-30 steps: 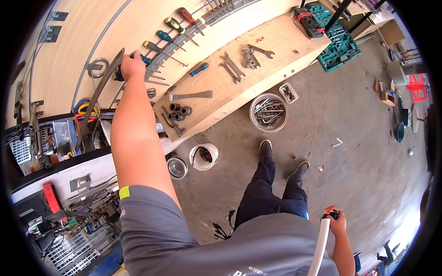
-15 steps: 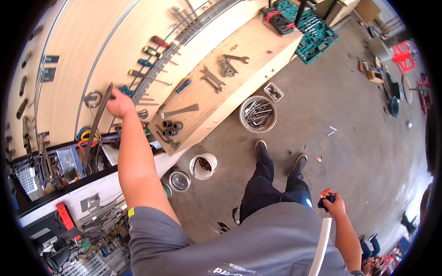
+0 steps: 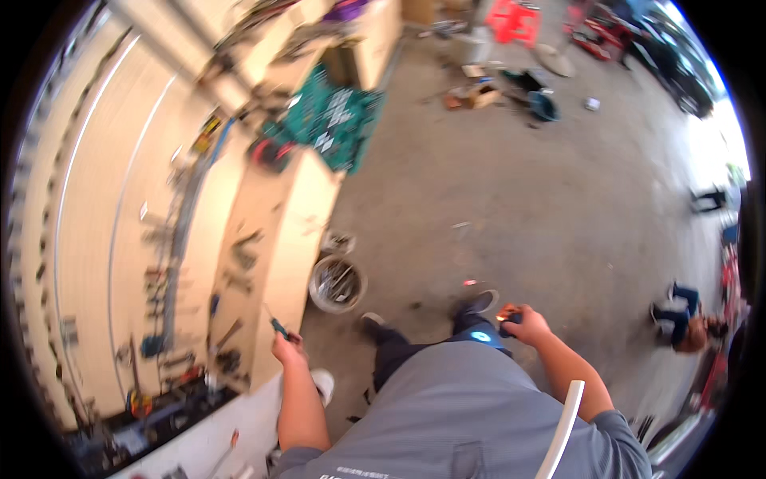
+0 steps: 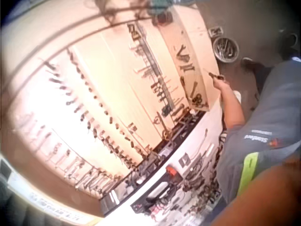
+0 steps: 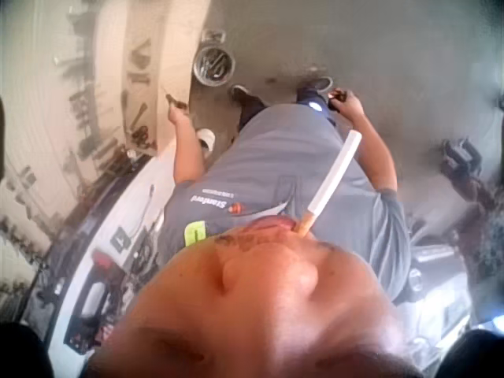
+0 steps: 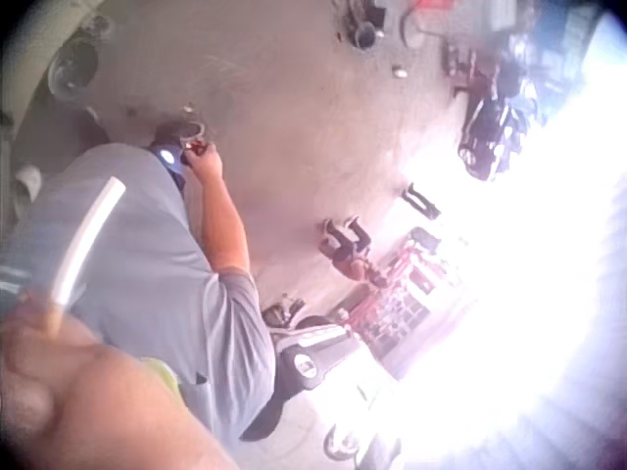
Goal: The person removes a screw from a car door panel, retrieves a flashlight and screwdriver, and uses them to inspect and pry at the door handle area. They then unwrap a new door handle assembly and examine it closely.
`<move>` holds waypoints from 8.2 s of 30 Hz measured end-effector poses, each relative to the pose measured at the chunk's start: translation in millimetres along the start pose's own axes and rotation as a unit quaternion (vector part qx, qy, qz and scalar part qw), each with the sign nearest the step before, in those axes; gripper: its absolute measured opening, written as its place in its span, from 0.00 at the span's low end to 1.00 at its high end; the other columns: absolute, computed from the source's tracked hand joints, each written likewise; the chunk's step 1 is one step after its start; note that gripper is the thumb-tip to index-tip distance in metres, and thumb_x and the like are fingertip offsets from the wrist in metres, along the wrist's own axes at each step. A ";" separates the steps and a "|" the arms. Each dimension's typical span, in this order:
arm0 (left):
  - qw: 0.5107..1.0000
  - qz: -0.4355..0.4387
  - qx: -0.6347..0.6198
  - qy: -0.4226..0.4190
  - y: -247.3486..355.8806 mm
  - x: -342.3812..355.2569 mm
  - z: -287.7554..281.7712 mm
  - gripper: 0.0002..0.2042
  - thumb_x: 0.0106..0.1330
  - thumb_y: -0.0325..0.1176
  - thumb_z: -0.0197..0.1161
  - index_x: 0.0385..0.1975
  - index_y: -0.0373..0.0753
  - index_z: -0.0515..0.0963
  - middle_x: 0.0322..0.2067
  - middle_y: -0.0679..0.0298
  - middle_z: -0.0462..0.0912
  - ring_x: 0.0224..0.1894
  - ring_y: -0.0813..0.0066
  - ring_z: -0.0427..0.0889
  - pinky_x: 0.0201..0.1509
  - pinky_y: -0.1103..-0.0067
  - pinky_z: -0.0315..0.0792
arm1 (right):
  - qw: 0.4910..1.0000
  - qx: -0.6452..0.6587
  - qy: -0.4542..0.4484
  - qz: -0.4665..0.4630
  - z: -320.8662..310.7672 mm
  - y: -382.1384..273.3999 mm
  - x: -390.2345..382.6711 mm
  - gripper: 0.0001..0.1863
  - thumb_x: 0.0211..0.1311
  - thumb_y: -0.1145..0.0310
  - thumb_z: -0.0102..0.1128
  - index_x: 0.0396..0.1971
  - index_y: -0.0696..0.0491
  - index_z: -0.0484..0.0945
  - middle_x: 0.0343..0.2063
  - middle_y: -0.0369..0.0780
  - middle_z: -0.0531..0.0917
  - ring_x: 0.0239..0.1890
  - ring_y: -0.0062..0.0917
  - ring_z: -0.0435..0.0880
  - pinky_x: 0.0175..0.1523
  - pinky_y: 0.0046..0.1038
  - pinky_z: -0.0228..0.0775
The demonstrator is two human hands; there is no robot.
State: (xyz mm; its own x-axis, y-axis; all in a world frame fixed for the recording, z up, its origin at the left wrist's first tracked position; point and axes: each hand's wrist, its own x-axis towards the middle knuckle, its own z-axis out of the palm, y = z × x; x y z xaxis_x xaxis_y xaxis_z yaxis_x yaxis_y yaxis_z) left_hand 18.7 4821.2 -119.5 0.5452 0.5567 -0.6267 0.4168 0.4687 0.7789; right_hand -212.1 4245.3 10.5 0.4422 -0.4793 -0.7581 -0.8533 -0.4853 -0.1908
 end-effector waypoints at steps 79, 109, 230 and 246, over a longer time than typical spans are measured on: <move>0.423 -0.314 0.391 -0.754 -1426.3 -1929.2 1939.5 0.10 0.73 0.38 0.59 0.41 0.37 0.75 0.30 0.60 0.80 0.33 0.65 0.81 0.50 0.61 0.80 | 0.742 0.484 0.238 0.399 -1556.2 1607.1 932.1 0.33 0.44 0.60 0.73 0.52 0.55 0.76 0.39 0.48 0.86 0.27 0.34 0.89 0.32 0.34 0.83; 0.249 -0.211 0.353 -0.877 -1843.4 -2620.3 2549.8 0.30 0.81 0.56 0.33 0.67 0.40 0.68 0.71 0.65 0.63 0.73 0.61 0.60 0.71 0.60 0.63 | 0.670 0.550 0.493 -0.075 -2520.1 1977.3 1414.7 0.38 0.49 0.69 0.77 0.59 0.56 0.65 0.45 0.41 0.80 0.47 0.26 0.81 0.54 0.31 0.74; 0.444 0.368 0.024 -0.817 -2205.4 -2667.7 3191.8 0.24 0.68 0.45 0.67 0.54 0.33 0.71 0.61 0.54 0.73 0.59 0.69 0.75 0.65 0.72 0.70 | 0.741 -0.132 0.571 -0.327 -3226.6 2055.4 2011.4 0.18 0.61 0.62 0.60 0.32 0.67 0.80 0.24 0.51 0.81 0.26 0.38 0.80 0.37 0.36 0.72; 0.333 0.335 -0.031 -0.881 -2214.6 -2633.1 3287.0 0.13 0.62 0.31 0.68 0.44 0.34 0.78 0.52 0.59 0.82 0.46 0.76 0.80 0.55 0.76 0.75 | 0.540 -0.065 0.737 -0.401 -3205.4 2048.9 2040.1 0.17 0.66 0.60 0.66 0.49 0.54 0.81 0.25 0.33 0.81 0.26 0.15 0.78 0.31 0.21 0.70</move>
State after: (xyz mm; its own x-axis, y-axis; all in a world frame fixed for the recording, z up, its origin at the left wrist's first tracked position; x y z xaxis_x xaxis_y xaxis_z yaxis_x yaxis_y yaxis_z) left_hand 50.8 63.0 -116.8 0.1035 -0.6904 0.7159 -0.2140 0.6875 0.6939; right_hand -172.2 -70.9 71.9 0.4757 -0.0919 0.8748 -0.2402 -0.9703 0.0286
